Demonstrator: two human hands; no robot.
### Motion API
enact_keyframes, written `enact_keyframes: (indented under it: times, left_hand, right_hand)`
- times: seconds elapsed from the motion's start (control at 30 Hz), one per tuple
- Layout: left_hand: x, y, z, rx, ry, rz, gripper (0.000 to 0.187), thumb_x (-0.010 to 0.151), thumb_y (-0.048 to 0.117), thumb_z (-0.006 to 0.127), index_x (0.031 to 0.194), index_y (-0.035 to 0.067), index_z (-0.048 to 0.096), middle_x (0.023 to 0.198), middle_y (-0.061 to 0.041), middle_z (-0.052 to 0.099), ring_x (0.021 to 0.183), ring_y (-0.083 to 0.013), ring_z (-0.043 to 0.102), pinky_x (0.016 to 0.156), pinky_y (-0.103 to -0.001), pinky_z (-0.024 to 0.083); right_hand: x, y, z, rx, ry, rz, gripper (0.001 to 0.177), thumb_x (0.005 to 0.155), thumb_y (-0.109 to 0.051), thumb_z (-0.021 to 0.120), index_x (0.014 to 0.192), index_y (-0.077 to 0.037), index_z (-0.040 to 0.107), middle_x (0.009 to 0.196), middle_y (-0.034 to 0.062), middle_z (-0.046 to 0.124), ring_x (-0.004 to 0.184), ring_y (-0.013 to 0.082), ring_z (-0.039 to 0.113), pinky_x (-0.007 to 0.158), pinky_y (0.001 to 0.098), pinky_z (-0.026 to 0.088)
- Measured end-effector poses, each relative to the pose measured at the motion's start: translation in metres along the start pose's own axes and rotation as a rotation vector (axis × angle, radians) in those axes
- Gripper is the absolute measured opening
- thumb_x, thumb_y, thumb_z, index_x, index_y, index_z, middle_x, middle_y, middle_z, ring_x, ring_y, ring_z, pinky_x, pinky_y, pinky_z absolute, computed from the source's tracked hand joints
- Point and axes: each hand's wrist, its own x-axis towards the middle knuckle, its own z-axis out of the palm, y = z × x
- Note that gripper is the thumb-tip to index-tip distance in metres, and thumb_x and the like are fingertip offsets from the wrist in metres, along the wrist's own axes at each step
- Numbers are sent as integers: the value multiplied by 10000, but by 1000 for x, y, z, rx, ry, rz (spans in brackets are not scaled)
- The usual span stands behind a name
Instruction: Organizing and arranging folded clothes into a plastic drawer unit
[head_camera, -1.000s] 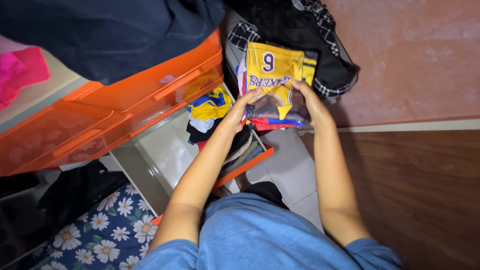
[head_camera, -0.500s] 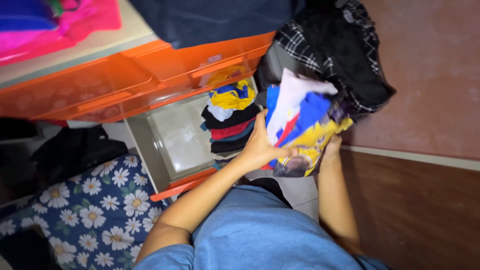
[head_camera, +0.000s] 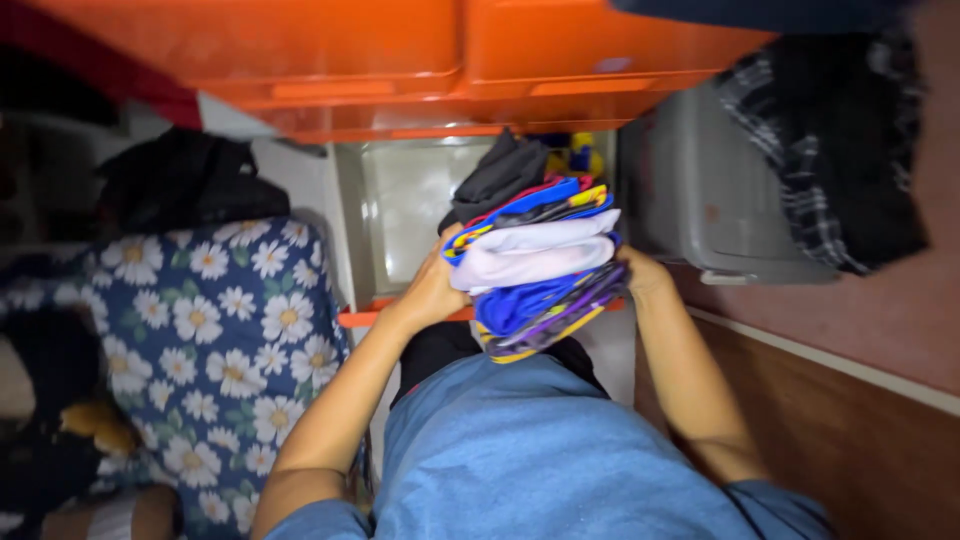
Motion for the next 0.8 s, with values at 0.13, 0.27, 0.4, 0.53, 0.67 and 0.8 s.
enact_keyframes:
  times: [0.13, 0.27, 0.4, 0.53, 0.67, 0.8]
  left_hand:
    - [-30, -44, -31, 26, 56, -117, 543, 850, 220, 801, 1336, 64, 615, 1346, -182, 615, 1308, -375, 592, 1116, -413, 482]
    - [-63, -108, -52, 73, 146, -52, 548, 870, 191, 774, 1346, 23, 563, 1379, -219, 588, 1313, -395, 552, 1102, -435, 450]
    - [-73, -148, -76, 108, 147, -41, 630, 823, 127, 728, 1399, 6, 504, 1406, -253, 565, 1323, -428, 532, 1101, -435, 439]
    - [-70, -190, -84, 9, 99, -272, 582, 872, 138, 723, 1403, 39, 506, 1384, -228, 596, 1311, -407, 557, 1067, -399, 473]
    - [-63, -244, -87, 101, 82, -146, 585, 854, 62, 703, 1405, 35, 510, 1423, -243, 563, 1343, -415, 518, 1104, -425, 450]
    - [-55, -296, -85, 300, -111, -100, 527, 780, 3, 653, 1292, 19, 529, 1429, -226, 545, 1310, -400, 528, 1043, -427, 472]
  right_hand:
    - [47, 20, 44, -89, -125, 70, 641, 863, -116, 767, 1449, -36, 521, 1440, 89, 593, 1264, 171, 569, 1105, 358, 453]
    - [80, 28, 109, -381, -210, -90, 664, 804, -107, 828, 1402, -26, 551, 1408, 101, 619, 1266, 167, 567, 1117, 363, 451]
    - [115, 77, 140, -375, -156, -28, 634, 792, -157, 848, 1363, -49, 597, 1362, 75, 660, 1229, 153, 602, 1087, 364, 496]
    - [152, 135, 138, -405, -128, -54, 607, 805, -178, 834, 1348, -50, 596, 1355, 88, 656, 1229, 176, 610, 1074, 375, 495]
    - [178, 191, 132, -603, -93, -193, 493, 844, -182, 795, 1283, -24, 638, 1324, 142, 675, 1235, 254, 639, 1057, 398, 500]
    - [190, 276, 111, -722, -11, -168, 357, 846, -145, 764, 1175, -29, 690, 1216, 150, 727, 1175, 286, 690, 1023, 403, 524]
